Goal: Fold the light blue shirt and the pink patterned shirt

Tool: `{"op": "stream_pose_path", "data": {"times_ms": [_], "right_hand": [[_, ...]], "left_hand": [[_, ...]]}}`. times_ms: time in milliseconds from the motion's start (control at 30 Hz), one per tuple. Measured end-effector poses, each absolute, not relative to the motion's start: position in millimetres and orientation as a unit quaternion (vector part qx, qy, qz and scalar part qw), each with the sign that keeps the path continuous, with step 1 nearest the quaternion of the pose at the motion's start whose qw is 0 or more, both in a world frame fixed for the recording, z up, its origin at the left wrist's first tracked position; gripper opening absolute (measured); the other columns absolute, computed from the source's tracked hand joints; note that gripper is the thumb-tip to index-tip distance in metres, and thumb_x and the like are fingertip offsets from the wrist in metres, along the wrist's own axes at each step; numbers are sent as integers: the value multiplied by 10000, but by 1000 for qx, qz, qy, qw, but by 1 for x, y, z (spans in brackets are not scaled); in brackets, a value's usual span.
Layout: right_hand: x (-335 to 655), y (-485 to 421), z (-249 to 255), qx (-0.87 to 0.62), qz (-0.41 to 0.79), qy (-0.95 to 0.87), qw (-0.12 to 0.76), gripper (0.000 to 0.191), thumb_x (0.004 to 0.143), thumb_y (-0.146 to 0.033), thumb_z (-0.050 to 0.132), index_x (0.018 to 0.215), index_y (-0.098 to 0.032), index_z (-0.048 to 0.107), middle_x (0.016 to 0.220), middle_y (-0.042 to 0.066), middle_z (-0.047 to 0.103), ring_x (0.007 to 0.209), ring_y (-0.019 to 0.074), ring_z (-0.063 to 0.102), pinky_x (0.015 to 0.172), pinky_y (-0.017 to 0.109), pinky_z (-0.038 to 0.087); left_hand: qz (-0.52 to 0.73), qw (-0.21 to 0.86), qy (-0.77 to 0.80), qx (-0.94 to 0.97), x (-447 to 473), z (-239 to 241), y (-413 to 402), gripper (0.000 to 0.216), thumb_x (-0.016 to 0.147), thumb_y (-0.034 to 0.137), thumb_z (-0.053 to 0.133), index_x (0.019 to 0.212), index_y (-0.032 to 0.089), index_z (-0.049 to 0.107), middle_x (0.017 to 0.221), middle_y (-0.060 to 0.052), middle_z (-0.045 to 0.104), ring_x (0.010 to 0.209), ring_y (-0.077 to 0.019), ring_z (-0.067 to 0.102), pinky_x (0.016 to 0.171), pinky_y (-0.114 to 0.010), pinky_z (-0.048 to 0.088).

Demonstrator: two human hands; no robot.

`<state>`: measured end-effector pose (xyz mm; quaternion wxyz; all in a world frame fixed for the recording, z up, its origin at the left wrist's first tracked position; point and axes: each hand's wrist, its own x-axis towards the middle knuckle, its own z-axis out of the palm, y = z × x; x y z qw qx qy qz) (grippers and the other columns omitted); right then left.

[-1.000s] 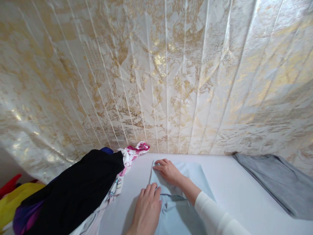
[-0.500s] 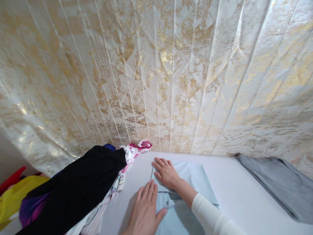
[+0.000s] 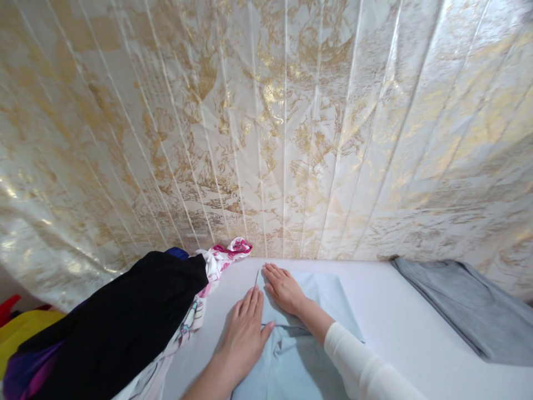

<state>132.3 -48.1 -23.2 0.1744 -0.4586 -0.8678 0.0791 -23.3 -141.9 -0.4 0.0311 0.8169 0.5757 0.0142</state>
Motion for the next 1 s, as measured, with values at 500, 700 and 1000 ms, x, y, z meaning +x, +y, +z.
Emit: {"op": "stream_pose_path", "data": {"times_ms": [500,700,1000], "right_hand": [[259,-93,-45,-597,29,-781,181,585,979,-489,319,1465,-167,370,1542,120,314,1433,254,253,1131,485,299],[250,-98,-34,-601,49,-783,157,602,970,-484,358,1456,-130,379,1540,145,303,1431,252,259,1149,483,252],[288,-255,-9,-481,178,-828,228,485,964,-326,383,1441,-413,376,1512,-13,386,1365,234,398,1092,445,410]], "left_hand": [[81,7,538,839,3,-9,-79,560,984,371,361,1455,70,331,1535,-166,265,1432,-255,225,1140,-427,255],[97,-4,530,842,-3,-17,-82,537,992,366,363,1456,97,337,1540,-161,261,1432,-250,226,1136,-434,257],[170,-7,398,901,-86,-2,-217,571,961,251,392,1505,319,231,1521,-32,338,1366,-201,380,1067,-347,400]]}}
